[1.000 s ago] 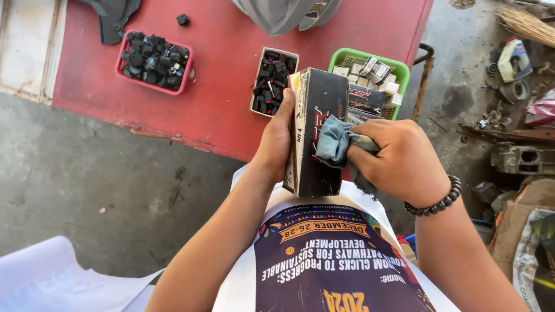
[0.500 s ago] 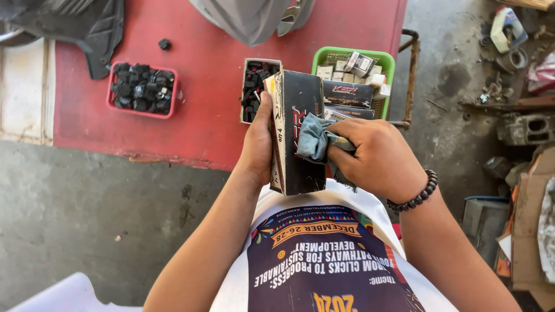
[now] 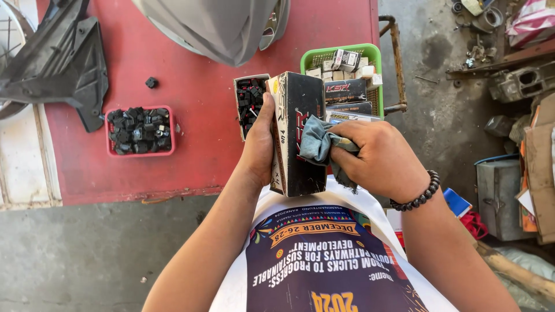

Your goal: The person wipes the exterior of a small cardboard box with a cloth, rotating it to clean multiple sides. The person then opens the box to reveal two light bulbs inside and picks one up for a closer look.

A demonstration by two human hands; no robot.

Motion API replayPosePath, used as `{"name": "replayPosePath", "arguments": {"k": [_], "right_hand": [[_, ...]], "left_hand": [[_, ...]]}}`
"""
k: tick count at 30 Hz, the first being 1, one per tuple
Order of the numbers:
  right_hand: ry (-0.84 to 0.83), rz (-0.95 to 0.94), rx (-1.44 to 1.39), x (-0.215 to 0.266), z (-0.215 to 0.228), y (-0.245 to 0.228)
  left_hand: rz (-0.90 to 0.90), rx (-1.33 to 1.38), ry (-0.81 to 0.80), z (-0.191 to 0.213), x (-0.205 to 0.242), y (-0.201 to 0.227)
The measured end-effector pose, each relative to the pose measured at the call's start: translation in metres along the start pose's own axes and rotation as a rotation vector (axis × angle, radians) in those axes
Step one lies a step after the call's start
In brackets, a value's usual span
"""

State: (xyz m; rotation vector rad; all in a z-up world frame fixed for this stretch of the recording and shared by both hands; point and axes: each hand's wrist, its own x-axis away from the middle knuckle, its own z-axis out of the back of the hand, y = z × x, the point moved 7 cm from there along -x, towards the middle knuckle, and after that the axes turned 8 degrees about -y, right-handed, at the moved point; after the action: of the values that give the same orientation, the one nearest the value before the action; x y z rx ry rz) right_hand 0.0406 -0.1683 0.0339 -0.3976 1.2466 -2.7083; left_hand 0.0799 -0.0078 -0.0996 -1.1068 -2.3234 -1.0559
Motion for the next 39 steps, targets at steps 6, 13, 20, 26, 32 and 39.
{"name": "replayPosePath", "arguments": {"k": [6, 13, 20, 26, 32, 39], "right_hand": [[0.015, -0.061, 0.021, -0.004, -0.022, -0.011], [0.034, -0.113, -0.009, -0.012, -0.038, -0.029], [0.078, -0.140, 0.024, 0.000, -0.027, -0.024], [0.137, -0.041, 0.050, 0.010, -0.008, -0.023], [0.100, 0.117, 0.021, 0.016, -0.002, -0.029], [0.054, 0.251, 0.050, 0.021, 0.022, -0.012]], "left_hand": [[0.027, 0.054, -0.014, -0.005, 0.023, 0.022], [0.057, 0.003, -0.025, 0.036, 0.011, 0.025], [0.096, 0.033, -0.063, 0.024, -0.004, 0.009], [0.058, 0.088, -0.108, -0.014, -0.007, 0.002], [-0.028, 0.204, -0.115, -0.037, -0.018, -0.024], [-0.087, 0.199, -0.030, -0.054, -0.018, -0.041]]}}
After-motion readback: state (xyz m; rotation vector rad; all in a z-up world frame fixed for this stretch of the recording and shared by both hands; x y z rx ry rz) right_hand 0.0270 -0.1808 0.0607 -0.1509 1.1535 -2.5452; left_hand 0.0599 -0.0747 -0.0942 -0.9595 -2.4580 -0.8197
